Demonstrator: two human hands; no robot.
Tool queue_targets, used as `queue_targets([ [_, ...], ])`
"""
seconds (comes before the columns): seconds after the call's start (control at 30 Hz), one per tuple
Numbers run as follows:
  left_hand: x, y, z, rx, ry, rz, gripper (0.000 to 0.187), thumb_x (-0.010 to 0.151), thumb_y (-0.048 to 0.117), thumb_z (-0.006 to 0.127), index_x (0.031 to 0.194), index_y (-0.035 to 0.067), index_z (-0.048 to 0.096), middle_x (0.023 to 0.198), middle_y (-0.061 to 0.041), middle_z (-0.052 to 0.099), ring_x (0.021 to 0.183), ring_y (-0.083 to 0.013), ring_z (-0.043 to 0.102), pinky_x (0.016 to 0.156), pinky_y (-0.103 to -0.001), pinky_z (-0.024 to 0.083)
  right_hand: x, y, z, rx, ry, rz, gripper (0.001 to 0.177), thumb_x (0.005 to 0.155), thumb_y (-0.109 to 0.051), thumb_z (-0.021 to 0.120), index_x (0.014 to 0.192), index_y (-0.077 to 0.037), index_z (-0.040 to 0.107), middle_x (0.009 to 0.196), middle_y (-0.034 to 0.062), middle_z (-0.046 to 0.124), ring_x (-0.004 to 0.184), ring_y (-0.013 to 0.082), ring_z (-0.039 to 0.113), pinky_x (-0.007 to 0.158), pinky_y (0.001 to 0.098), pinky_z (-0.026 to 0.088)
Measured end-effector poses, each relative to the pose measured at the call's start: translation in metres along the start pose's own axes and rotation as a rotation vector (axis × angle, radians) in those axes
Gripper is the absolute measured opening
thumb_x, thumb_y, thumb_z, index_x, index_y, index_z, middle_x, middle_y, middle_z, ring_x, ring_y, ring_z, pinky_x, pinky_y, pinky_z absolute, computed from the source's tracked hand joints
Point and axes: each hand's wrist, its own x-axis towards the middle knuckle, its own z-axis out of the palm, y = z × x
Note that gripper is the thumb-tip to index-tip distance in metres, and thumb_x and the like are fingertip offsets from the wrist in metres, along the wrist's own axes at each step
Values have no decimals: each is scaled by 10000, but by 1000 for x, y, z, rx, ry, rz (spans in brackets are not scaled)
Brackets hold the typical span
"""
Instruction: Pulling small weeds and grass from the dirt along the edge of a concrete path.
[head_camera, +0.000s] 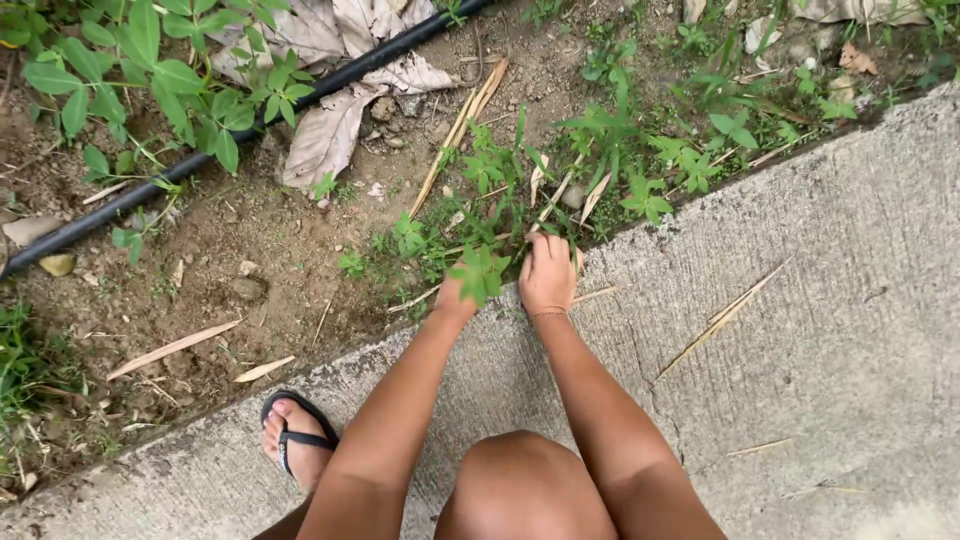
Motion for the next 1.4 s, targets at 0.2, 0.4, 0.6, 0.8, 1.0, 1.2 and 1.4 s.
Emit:
queue_targets([
  [0.2, -6, -7, 8, -185, 277, 328, 209, 1012, 206, 598, 1170, 120, 703, 1135, -122, 762, 1022, -249, 721, 933, -355, 564, 0, 0, -1, -64, 54, -46, 227, 910, -129, 608, 1134, -129, 644, 1087, 69, 613, 1082, 267, 571, 1068, 505, 330],
  [0.4, -48, 5, -47, -278, 499, 455, 146, 974, 170, 659, 1059, 102, 755, 1031, -92, 794, 898, -198, 743, 828, -308, 577, -3, 7, 8, -34, 23, -22, 201, 959, -123, 592, 1155, -118, 633, 1081, 81, 594, 1095, 269, 567, 1083, 473, 343],
  [0.6, -120, 48, -132, -273, 675, 429, 111, 959, 95, 720, 1048, 120, 780, 964, -55, 766, 774, -189, 695, 654, -281, 542, -3, 6, 1, 30, 62, -111, 207, 898, -125, 603, 1097, -108, 654, 1067, 86, 608, 1069, 280, 575, 1037, 475, 361],
  [0.8, -52, -79, -70, 96, 742, 327, 113, 960, 131, 720, 1066, 96, 737, 999, -87, 737, 893, -253, 677, 783, -392, 523, 1, 5, 5, -53, 21, -66, 164, 923, -144, 596, 1068, -91, 648, 1039, 113, 597, 1070, 306, 568, 1041, 479, 376],
  [1.0, -76, -108, -33, -142, 551, 458, 328, 887, 100, 663, 1213, 69, 669, 1117, -98, 687, 1031, -277, 653, 925, -360, 517, 4, 4, 6, -74, 44, -140, 160, 940, -162, 602, 1077, -91, 643, 1070, 95, 607, 1085, 308, 563, 1034, 492, 395],
  [1.2, -37, -63, -37, 42, 377, 422, 649, 713, 181, 843, 1329, 111, 651, 1172, -158, 624, 1152, -351, 568, 1024, -440, 486, 0, 9, 11, -37, 26, -115, 168, 916, -153, 609, 1075, -113, 644, 1073, 72, 615, 1092, 293, 569, 1034, 489, 386],
  [1.4, -11, -51, -14, 68, 449, 345, 592, 732, 354, 889, 1244, 137, 687, 1270, -145, 589, 1191, -352, 545, 1014, -454, 479, 2, 2, -1, -79, -66, -110, 302, 815, -144, 654, 1113, -98, 632, 1071, 99, 595, 1109, 298, 558, 1051, 485, 369],
])
